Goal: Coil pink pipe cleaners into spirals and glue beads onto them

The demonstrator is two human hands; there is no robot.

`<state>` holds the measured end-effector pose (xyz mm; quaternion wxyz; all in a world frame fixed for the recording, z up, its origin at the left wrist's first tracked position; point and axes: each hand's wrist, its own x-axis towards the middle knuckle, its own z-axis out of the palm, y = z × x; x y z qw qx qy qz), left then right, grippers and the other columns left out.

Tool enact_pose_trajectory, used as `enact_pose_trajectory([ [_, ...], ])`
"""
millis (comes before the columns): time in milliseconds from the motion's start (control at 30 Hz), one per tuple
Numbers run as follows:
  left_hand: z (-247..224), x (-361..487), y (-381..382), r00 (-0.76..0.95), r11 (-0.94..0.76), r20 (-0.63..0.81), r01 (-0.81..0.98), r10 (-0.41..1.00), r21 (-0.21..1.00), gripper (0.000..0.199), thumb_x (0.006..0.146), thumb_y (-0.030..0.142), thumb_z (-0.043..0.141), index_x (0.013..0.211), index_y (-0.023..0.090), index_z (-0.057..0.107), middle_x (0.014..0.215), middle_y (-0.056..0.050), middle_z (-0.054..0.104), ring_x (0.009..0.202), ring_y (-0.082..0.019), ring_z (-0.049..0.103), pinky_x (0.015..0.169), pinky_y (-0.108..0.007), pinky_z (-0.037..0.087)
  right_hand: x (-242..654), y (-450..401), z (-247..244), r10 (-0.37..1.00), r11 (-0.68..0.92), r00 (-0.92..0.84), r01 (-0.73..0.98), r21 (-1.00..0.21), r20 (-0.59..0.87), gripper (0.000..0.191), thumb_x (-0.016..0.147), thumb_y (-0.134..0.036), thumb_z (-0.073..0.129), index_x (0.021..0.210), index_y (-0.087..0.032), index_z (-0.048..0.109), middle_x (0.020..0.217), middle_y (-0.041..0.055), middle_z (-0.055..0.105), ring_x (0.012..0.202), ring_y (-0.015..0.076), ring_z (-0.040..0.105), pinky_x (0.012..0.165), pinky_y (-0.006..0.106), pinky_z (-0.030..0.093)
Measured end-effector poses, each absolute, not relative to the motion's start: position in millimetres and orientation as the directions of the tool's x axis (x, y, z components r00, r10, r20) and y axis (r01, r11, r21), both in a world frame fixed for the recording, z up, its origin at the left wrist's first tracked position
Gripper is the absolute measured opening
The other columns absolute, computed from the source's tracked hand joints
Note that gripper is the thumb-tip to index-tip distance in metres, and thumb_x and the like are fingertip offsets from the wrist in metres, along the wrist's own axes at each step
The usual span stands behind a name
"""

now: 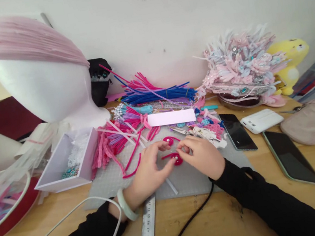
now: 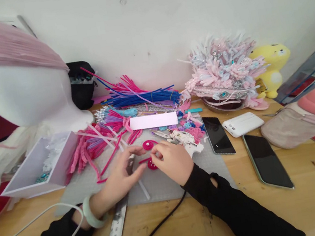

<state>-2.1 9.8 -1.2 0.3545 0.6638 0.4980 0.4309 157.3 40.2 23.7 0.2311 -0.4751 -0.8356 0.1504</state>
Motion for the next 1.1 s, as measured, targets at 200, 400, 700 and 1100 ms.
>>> enact_pose_trajectory([
  [200, -12, 4, 10, 0.309, -0.376, 0.221, 0.83, 0.925, 0.412, 0.051, 0.063, 0.045, 0.06, 0.105, 0.021, 0.047, 0.109, -0.007, 0.051, 0.102, -0.026, 0.041, 0.086, -0.044, 0.025, 173, 26, 5, 0.869, 0.489, -0.444, 0.706, -0.512, 0.217, 0.008, 0.074, -0.019, 0.05, 0.07, -0.02, 0.057, 0.061, -0.0032, 0.048, 0.054, 0.0088, 0.045, 0.054, 0.021, 0.033],
  [400, -13, 8, 12, 0.292, -0.346, 0.207, 0.883, 0.934, 0.316, 0.038, 0.07, 0.046, 0.053, 0.098, 0.02, 0.051, 0.101, -0.005, 0.053, 0.094, -0.023, 0.045, 0.08, -0.041, 0.028, 172, 24, -1, 0.849, 0.526, -0.466, 0.715, -0.46, 0.248, 0.009, 0.075, -0.018, 0.048, 0.071, -0.019, 0.056, 0.064, -0.0022, 0.051, 0.058, 0.0095, 0.049, 0.056, 0.022, 0.034],
  [700, -15, 8, 13, 0.3, -0.361, 0.214, 0.859, 0.93, 0.363, 0.024, 0.071, 0.036, 0.053, 0.089, 0.02, 0.052, 0.095, -0.003, 0.055, 0.091, -0.021, 0.047, 0.078, -0.039, 0.027, 173, 24, -3, 0.846, 0.532, -0.464, 0.717, -0.45, 0.262, 0.011, 0.077, -0.019, 0.047, 0.072, -0.019, 0.056, 0.066, -0.0015, 0.053, 0.058, 0.0095, 0.05, 0.056, 0.022, 0.035],
  [1100, -11, 8, 9, 0.363, -0.445, 0.282, 0.834, 0.888, 0.328, 0.023, 0.072, 0.029, 0.05, 0.092, 0.017, 0.049, 0.095, -0.005, 0.058, 0.09, -0.021, 0.05, 0.083, -0.039, 0.024, 174, 24, -2, 0.837, 0.546, -0.486, 0.717, -0.432, 0.252, 0.011, 0.078, -0.02, 0.046, 0.075, -0.019, 0.057, 0.068, -0.0009, 0.054, 0.06, 0.0101, 0.052, 0.057, 0.022, 0.036],
])
